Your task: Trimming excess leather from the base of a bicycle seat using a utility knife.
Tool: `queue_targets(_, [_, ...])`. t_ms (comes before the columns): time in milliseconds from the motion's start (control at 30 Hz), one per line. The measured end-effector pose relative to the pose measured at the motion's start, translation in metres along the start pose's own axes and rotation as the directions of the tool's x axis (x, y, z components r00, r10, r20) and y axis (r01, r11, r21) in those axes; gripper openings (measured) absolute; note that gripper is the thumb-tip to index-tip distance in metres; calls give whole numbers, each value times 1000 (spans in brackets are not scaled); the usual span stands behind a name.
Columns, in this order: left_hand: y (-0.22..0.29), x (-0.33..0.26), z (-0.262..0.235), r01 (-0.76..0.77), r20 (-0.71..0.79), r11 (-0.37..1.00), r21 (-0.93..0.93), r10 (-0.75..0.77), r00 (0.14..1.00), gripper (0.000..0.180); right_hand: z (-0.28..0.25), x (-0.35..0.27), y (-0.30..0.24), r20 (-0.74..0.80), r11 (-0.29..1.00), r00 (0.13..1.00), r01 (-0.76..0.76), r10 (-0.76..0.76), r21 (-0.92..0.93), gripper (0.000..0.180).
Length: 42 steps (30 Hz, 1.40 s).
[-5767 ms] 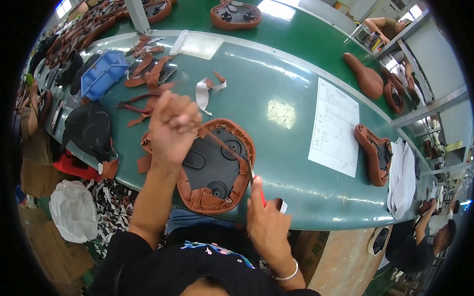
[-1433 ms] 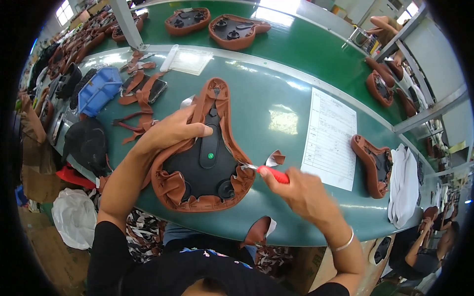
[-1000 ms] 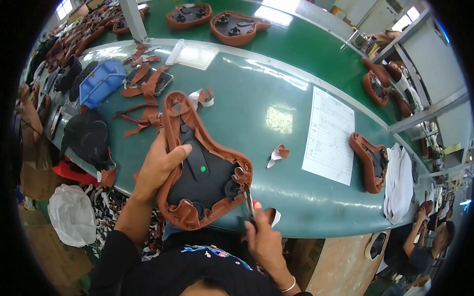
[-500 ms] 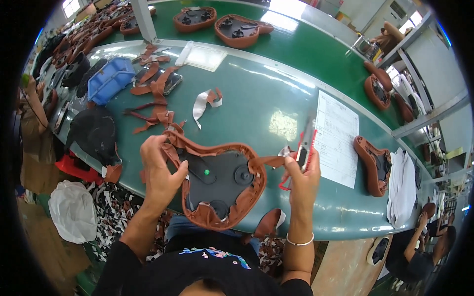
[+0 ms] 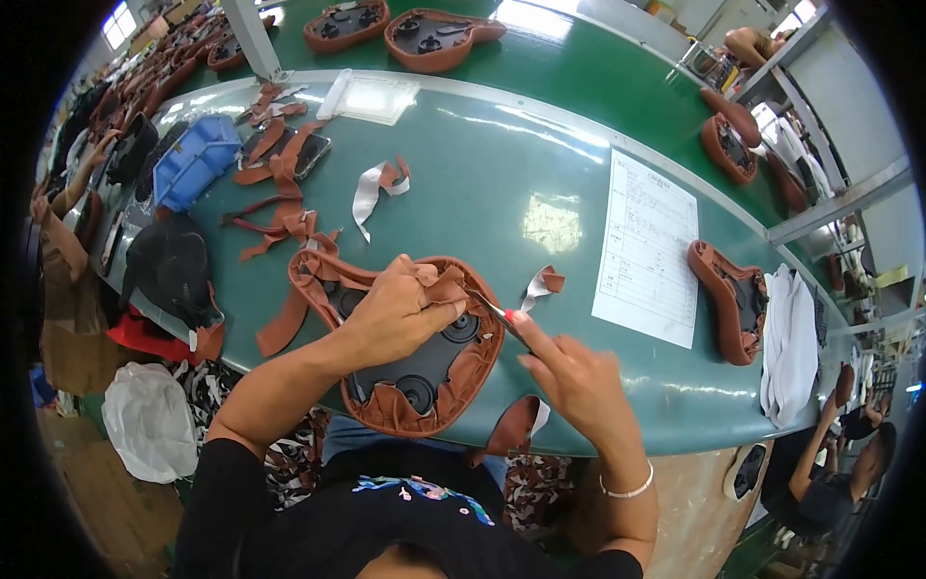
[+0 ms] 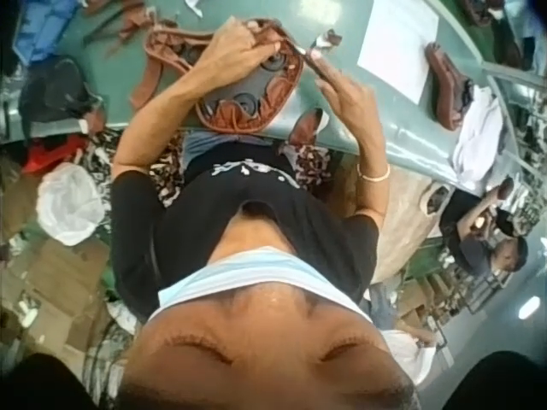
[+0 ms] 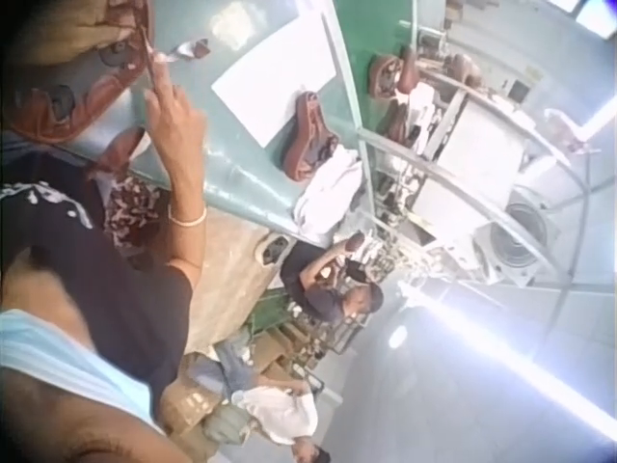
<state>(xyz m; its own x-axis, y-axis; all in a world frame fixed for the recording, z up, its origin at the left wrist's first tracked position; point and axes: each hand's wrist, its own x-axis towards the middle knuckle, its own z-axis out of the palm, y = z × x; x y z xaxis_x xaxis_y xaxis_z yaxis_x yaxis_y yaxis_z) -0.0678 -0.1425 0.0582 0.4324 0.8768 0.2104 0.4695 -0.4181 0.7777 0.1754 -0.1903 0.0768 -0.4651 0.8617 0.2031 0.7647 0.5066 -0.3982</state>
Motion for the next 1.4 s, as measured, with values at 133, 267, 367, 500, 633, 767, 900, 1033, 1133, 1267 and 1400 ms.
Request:
queue_targets(133, [-6,0,-9,237,-22,822,-518,-290,957,25,12,-5,-8,128,986,991,-4,25,-166,56])
queue_targets(267, [1,9,-25,-389,-438,202,-899,-403,804,30,22,-51,-51,50,949,979,-179,198,-260,56])
queue_targets(367, [7,8,-28,-199,-528,743,-639,-235,816,33,19,-46,-60,32,947,961,-265,275,-184,57])
queue_targets(500, [-10,4,-29,112,-265,985,132,-74,962,41,1,-18,-41,57,951,979,-175,196,-253,53])
queue_targets(633, [-16,-19,-8,311,-81,843,439,-308,948,38,2,-24,-46,171,931,968,-118,186,-345,57])
queue_targets(767, [0,-42,9,447,-269,821,356,-368,890,35,6,-47,-83,276,905,868,-356,412,-233,57])
queue_targets(900, [1,-44,8,477,-248,790,385,-410,878,35,-7,-80,-90,231,896,871,-444,433,-5,49])
queue_targets(1033, [-3,-46,10,343,-264,803,488,-238,935,34,10,-51,-66,-186,841,858,-386,478,380,58])
queue_targets(1133, [-6,-48,11,334,-267,814,475,-229,936,34,39,2,-46,-156,941,962,-174,226,290,60])
queue_targets(1267, [-4,-46,11,329,-265,832,447,-228,937,35,36,10,-32,-70,919,974,-178,216,352,57])
queue_targets(1400, [-4,-43,8,448,-241,745,495,-378,894,29,-16,-26,-63,162,260,941,-244,298,934,55])
